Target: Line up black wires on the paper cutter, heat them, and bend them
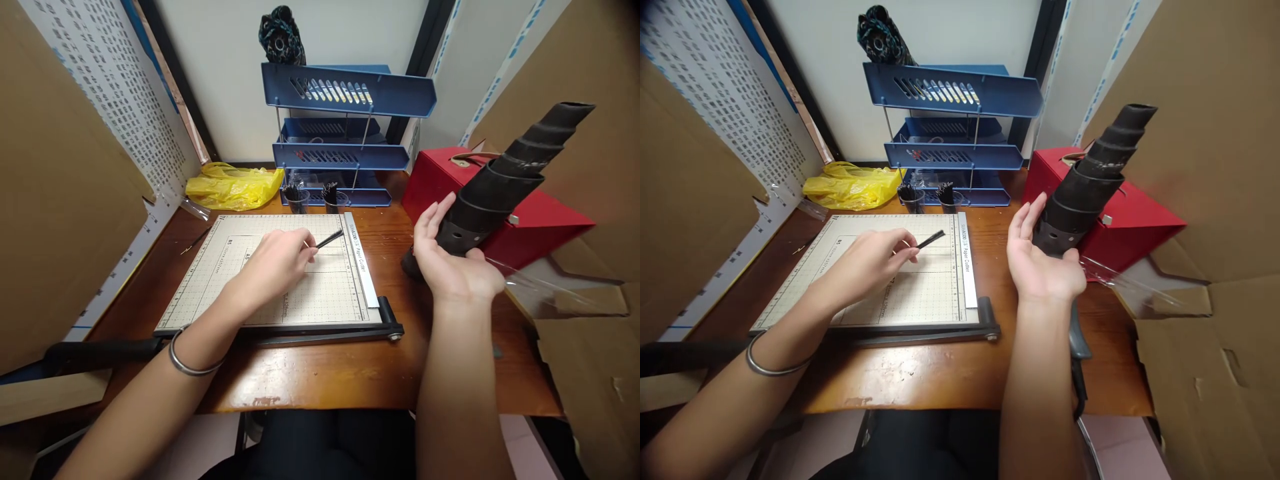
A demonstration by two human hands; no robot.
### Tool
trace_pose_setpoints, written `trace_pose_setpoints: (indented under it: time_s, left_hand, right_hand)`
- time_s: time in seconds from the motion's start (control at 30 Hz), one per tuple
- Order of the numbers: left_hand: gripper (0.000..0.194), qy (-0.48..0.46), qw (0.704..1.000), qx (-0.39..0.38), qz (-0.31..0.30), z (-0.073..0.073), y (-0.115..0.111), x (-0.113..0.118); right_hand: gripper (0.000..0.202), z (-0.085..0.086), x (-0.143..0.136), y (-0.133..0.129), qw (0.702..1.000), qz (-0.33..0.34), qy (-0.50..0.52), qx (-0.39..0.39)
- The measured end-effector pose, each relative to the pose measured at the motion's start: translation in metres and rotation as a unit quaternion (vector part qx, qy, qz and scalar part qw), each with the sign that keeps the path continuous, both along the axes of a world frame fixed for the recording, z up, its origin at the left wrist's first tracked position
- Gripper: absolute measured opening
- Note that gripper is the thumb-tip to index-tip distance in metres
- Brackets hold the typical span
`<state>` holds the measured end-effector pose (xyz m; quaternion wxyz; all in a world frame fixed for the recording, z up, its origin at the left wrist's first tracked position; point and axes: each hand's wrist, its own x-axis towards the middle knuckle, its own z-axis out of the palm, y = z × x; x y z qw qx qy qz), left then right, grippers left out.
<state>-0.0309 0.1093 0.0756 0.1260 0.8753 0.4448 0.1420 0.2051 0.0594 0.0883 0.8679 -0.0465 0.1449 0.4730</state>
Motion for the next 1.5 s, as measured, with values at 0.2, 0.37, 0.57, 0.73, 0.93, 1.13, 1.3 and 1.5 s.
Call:
trace_pose_setpoints:
  time_s: [0.2,0.37,0.57,0.73,0.93,1.13,1.3,1.5]
  left_hand:
    - [0.02,-0.355,0.913,-0.203,0.002,-0.013,-0.01,0.009]
    - [0.026,-0.528,0.793,-0.301,0.022,-0.019,-0.028,0.017]
    - [0.021,-0.581,0.745,-0.329,0.023,-0.024,-0.036,0.021]
    - [0.016,-0.578,0.734,-0.357,0.022,-0.031,-0.043,0.026]
    - [0.018,-0.587,0.724,-0.36,0.033,-0.037,-0.046,0.029]
    - [0.02,-0.582,0.725,-0.365,0.044,-0.037,-0.045,0.029]
    - [0.021,-0.571,0.732,-0.369,0.037,-0.037,-0.046,0.028]
    - [0.018,-0.574,0.737,-0.356,0.023,-0.037,-0.046,0.027]
  right_hand:
    - [0.072,-0.012,-0.03,-0.007,0.987,0.043,-0.148,-0.042]
    - [0.04,-0.006,-0.048,-0.003,0.724,0.216,-0.646,-0.106]
    - [0.021,0.008,-0.035,0.012,0.473,0.322,-0.82,-0.015]
    - [0.021,-0.014,-0.04,0.014,0.527,0.355,-0.772,0.019]
    - [0.032,-0.023,-0.045,0.012,0.562,0.364,-0.743,0.014]
    - [0.022,-0.029,-0.042,0.014,0.602,0.308,-0.736,-0.008]
    - [0.024,-0.028,-0.042,0.014,0.595,0.34,-0.728,-0.001]
    - [0.021,-0.029,-0.042,0.014,0.605,0.318,-0.73,-0.012]
